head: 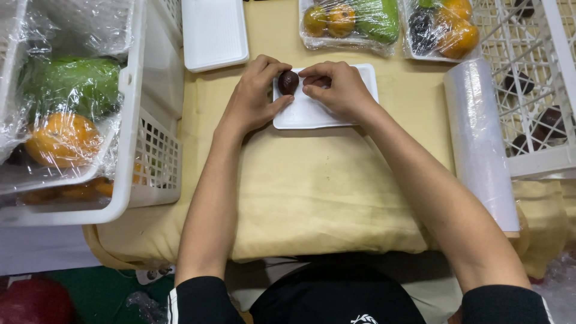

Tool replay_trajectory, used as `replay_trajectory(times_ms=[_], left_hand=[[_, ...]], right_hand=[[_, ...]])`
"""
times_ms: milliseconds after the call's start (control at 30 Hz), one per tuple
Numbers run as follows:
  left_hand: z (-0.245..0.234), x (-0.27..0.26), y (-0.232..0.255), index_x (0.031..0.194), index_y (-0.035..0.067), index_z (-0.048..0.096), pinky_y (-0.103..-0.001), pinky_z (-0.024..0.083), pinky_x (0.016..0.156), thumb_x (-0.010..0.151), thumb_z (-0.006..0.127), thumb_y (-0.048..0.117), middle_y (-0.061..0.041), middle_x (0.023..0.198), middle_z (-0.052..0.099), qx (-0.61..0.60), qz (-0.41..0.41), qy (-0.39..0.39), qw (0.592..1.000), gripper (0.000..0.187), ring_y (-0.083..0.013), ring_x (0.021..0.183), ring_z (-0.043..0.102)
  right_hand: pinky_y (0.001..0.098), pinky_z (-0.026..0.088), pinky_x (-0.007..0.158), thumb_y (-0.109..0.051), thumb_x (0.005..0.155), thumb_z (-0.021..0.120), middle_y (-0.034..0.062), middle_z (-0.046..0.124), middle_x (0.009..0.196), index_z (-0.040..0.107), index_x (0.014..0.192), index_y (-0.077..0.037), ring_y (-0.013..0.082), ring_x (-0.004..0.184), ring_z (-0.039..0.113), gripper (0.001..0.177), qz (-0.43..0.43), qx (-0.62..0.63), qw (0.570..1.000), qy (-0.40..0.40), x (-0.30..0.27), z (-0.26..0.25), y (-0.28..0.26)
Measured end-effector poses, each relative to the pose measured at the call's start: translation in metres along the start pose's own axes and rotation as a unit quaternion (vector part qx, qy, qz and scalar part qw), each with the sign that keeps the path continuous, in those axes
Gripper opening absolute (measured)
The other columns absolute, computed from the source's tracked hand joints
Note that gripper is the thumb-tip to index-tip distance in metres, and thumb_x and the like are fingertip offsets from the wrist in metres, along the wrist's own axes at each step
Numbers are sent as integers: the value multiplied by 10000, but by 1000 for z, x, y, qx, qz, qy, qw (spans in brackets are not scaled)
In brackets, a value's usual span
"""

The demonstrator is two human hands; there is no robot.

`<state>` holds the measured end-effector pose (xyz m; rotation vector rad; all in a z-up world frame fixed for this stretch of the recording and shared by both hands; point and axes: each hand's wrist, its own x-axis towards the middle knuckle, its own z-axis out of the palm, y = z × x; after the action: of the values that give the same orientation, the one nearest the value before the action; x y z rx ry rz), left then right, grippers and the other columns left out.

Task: Placing small fruits into a tray and wrapping it with plastic film

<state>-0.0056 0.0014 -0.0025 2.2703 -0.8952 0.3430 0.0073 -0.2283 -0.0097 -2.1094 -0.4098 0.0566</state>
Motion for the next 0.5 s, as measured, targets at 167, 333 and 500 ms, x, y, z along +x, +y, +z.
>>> replay_trajectory(times_ms=[167, 333, 500], left_hand=[[4, 0, -2, 1294, 63, 600, -382, 496, 827, 812, 844, 98, -89, 1141, 568, -5, -24, 17, 1000, 542, -272, 1038, 604], [0, -2, 1, 1327, 73, 587, -383, 491, 842, 801, 855, 94, -90, 1159, 564, -5, -21, 7, 1000, 591, -273, 1055, 598], [2, 0, 0, 1361, 72, 570, -396, 492, 851, 792, 851, 86, -97, 1174, 558, -5, -32, -6, 999, 634, -286, 1079, 593]], right_hand=[[232, 542, 889, -192, 876, 744, -15, 794, 1020, 783, 1164, -183, 76, 937, 723, 291, 11, -15, 1000, 3, 1, 1, 1], [285, 533, 876, -224, 882, 758, -14, 799, 979, 764, 1197, -173, 103, 887, 735, 319, -6, -79, 997, -11, 8, -25, -22], [279, 587, 815, -41, 981, 723, 72, 779, 997, 761, 1134, -48, 144, 856, 723, 158, -235, -121, 962, 61, -18, -109, -55]])
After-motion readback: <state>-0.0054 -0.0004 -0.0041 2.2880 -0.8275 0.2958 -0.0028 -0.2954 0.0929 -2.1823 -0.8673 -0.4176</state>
